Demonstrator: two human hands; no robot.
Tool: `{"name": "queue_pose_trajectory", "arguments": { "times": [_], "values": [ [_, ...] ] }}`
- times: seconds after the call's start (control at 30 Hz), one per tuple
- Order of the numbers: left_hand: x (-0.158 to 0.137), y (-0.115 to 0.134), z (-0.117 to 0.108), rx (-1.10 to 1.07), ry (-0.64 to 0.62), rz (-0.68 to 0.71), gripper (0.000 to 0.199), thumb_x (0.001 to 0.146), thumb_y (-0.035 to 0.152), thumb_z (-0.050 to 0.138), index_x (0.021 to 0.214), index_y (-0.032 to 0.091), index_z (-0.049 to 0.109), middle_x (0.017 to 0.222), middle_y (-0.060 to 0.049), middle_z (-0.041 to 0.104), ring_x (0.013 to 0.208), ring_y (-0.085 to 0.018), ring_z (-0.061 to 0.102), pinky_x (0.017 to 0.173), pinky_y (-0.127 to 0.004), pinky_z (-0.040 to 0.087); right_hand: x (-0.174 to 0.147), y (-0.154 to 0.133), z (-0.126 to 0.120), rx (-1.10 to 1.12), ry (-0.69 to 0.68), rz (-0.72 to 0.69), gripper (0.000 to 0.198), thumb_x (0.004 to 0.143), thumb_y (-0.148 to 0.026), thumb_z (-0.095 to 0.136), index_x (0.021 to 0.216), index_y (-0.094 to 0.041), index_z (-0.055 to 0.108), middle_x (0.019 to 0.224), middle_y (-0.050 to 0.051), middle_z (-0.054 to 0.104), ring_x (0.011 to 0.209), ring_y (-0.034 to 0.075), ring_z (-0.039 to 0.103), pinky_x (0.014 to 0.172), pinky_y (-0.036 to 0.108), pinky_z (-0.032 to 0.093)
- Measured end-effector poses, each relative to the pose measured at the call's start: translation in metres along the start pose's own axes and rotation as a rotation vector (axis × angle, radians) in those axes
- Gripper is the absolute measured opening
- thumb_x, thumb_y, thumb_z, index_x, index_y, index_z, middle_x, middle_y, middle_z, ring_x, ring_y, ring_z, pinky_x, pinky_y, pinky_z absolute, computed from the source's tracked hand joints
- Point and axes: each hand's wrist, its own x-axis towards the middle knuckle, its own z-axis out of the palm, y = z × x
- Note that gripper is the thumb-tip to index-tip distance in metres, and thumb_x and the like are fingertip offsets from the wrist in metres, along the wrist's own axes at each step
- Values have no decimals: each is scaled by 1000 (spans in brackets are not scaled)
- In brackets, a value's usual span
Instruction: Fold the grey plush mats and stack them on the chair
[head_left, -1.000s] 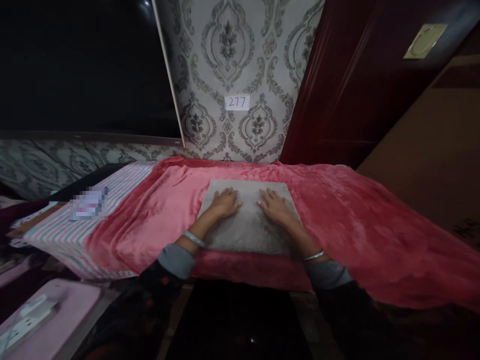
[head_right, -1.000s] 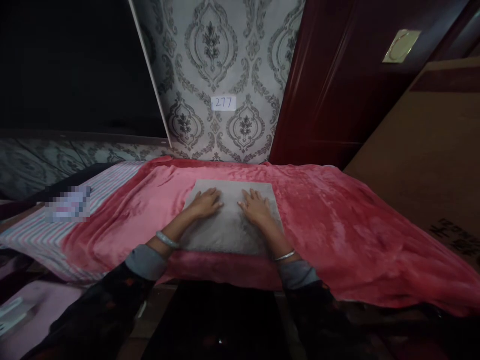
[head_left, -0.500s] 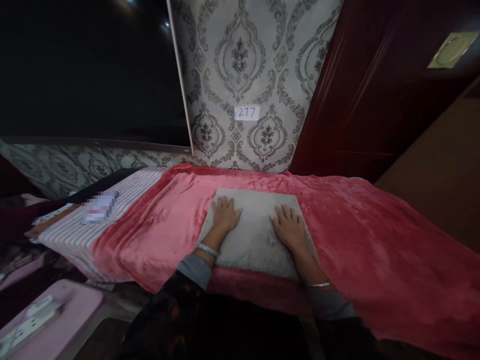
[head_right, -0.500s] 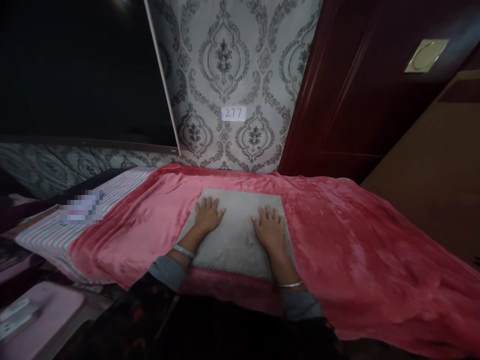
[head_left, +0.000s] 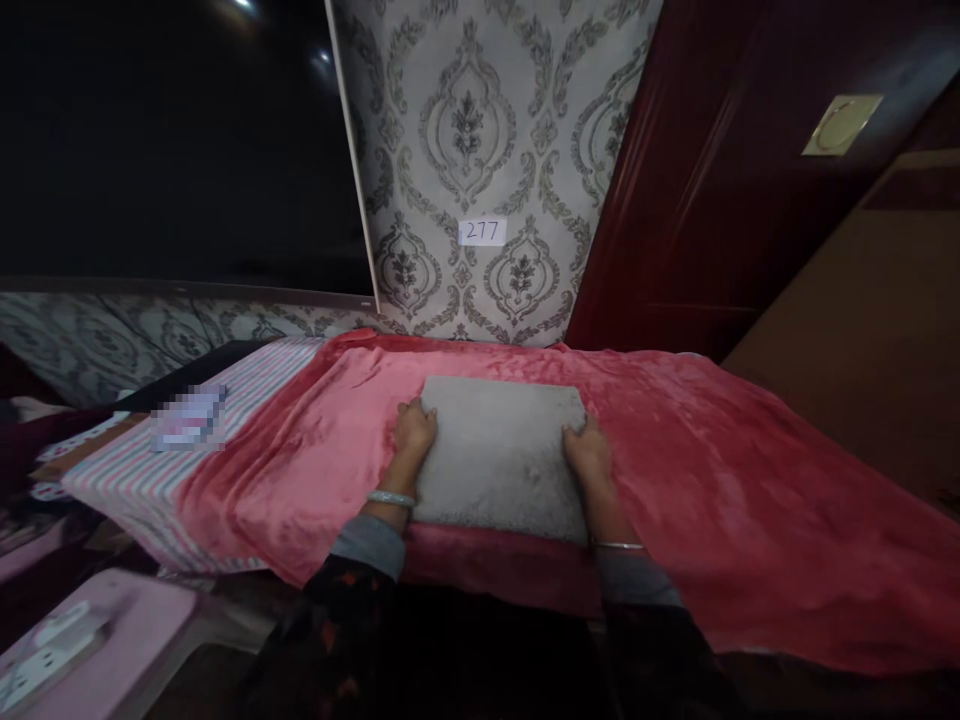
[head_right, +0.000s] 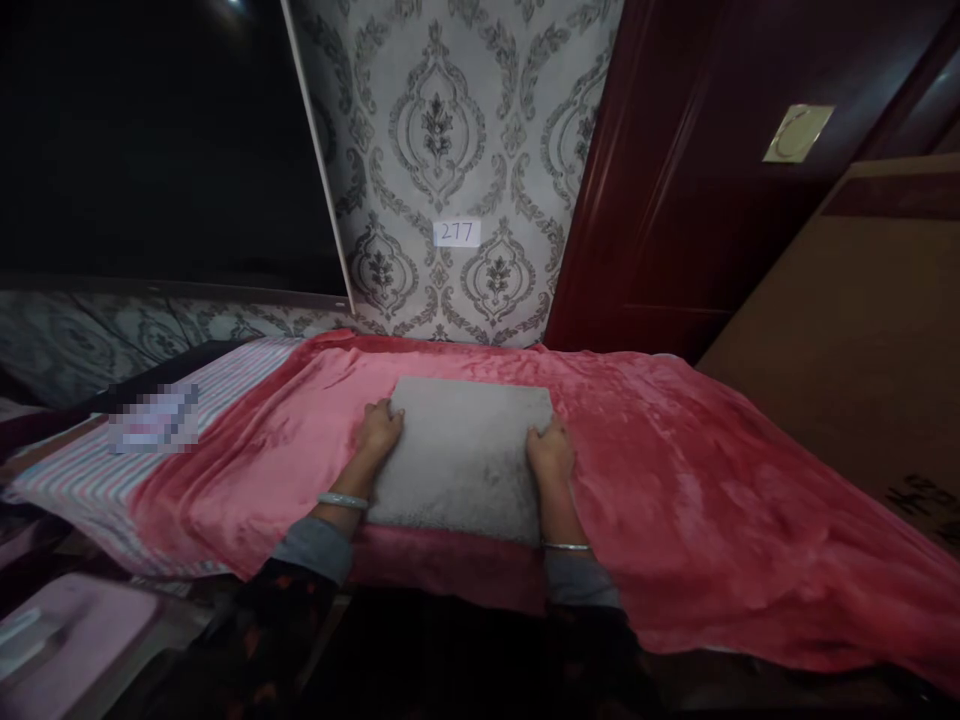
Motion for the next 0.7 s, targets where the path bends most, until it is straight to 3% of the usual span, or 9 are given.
{"name": "queue_pose_trajectory", "arguments": {
  "times": [0.13,0.23,0.3,0.4,0.5,0.57,0.7],
  "values": [
    [-2,-2,0,-2,8,1,49,97,32,37,139,14,53,134,-21,56,107,-29,67,89,-40,53,-2,-1,0,-7,20,-23,64,94,-33,38,153,-7,36,131,25,60,119,36,61,96,47,49],
    [-6,0,-2,61,97,82,48,96,29,40,139,13,53,143,-21,50,125,-31,57,101,-41,47,-4,-4,-2,-51,23,-10,63,94,-31,37,154,-10,37,137,24,56,124,37,57,99,52,48],
    [-9,8,-5,132,127,198,49,96,30,41,141,13,52,151,-21,44,138,-33,44,109,-46,41,-3,-13,-4,-114,23,-29,63,94,-31,41,154,-12,37,150,23,45,136,37,46,103,55,45],
    [-16,35,-6,191,-55,448,48,99,32,35,141,17,52,151,-18,48,142,-31,41,112,-49,38,-1,-31,-6,-222,-30,-204,63,94,-29,41,156,-16,36,163,16,27,148,35,27,111,56,38],
    [-27,67,6,193,-260,663,46,98,38,42,142,28,52,154,-7,48,143,-24,41,115,-44,36,0,-45,-3,-297,-141,-392,57,98,-27,33,155,-21,38,164,11,25,149,29,27,113,53,36],
    [-36,82,20,196,-296,774,50,98,40,41,147,30,47,160,-5,40,148,-23,34,119,-49,30,-1,-45,4,-349,-178,-462,55,101,-29,28,154,-23,40,163,9,29,148,27,29,114,53,34],
    [-50,88,44,213,-235,891,55,102,38,26,153,22,38,165,-10,29,153,-27,22,122,-60,16,-5,-34,16,-420,-117,-536,53,103,-33,26,155,-24,38,163,7,31,148,28,28,117,52,27]
  ]
}}
